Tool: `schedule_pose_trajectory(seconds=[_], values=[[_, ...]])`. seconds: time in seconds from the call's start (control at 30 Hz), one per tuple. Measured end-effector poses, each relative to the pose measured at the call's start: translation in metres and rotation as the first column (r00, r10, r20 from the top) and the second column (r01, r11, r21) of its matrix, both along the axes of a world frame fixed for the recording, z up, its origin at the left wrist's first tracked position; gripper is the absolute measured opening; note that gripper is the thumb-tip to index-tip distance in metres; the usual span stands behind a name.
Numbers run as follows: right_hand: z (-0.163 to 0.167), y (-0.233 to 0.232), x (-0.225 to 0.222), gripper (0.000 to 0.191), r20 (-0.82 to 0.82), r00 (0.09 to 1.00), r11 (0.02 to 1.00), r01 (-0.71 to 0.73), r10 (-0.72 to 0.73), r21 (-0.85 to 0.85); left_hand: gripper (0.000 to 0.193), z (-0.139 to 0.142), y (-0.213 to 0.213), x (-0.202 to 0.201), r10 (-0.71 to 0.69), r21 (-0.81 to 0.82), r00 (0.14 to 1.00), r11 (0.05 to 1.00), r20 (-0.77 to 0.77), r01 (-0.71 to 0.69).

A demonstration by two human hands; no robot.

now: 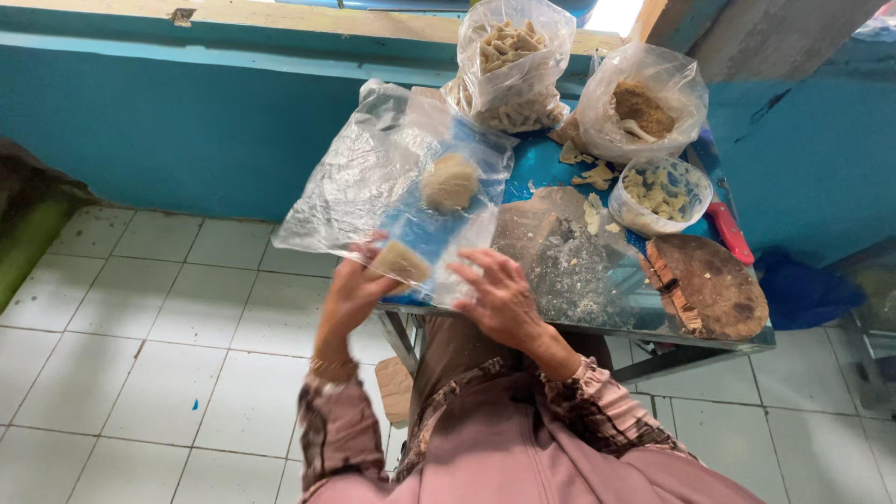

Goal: The person sits at a small table and shapes pieces of dough by hand, pinching and folding each piece into a filled pastry shape. Finished pastries are placed into a plastic bag on the table, and the person repeats the folding with new dough pieces taken from a pile.

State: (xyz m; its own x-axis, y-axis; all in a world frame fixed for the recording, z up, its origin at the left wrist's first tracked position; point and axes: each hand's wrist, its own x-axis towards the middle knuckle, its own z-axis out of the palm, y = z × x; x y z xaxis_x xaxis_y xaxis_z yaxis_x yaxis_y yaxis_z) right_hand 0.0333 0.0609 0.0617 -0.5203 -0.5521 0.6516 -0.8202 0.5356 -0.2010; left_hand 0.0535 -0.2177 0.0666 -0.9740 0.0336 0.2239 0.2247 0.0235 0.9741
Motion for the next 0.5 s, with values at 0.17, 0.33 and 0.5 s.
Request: schedule_pose_trajectory(seconds=[0.17, 0.33, 0.5], values=[[-0.015, -0.024, 0.011, 0.065, 0.054, 0.996, 0.983, -0.077, 0.068, 0.169, 0.049, 0.063, -0.055, 0.083, 0.486, -0.422, 0.864, 0.816, 0.130, -0.396], [-0.012, -0.038, 0.015, 0.065, 0.063, 0.997, 0.991, -0.045, 0.037, 0.123, 0.050, 0.080, -0.026, 0.061, 0.213, -0.048, 0.960, 0.973, -0.183, -0.226], [0.001, -0.014, 0.037, 0.063, -0.029, 1.000, 0.999, 0.007, -0.008, -0.046, 0.057, 0.051, 0.093, -0.058, 0.087, -0.272, 0.934, 0.944, -0.346, -0.189]])
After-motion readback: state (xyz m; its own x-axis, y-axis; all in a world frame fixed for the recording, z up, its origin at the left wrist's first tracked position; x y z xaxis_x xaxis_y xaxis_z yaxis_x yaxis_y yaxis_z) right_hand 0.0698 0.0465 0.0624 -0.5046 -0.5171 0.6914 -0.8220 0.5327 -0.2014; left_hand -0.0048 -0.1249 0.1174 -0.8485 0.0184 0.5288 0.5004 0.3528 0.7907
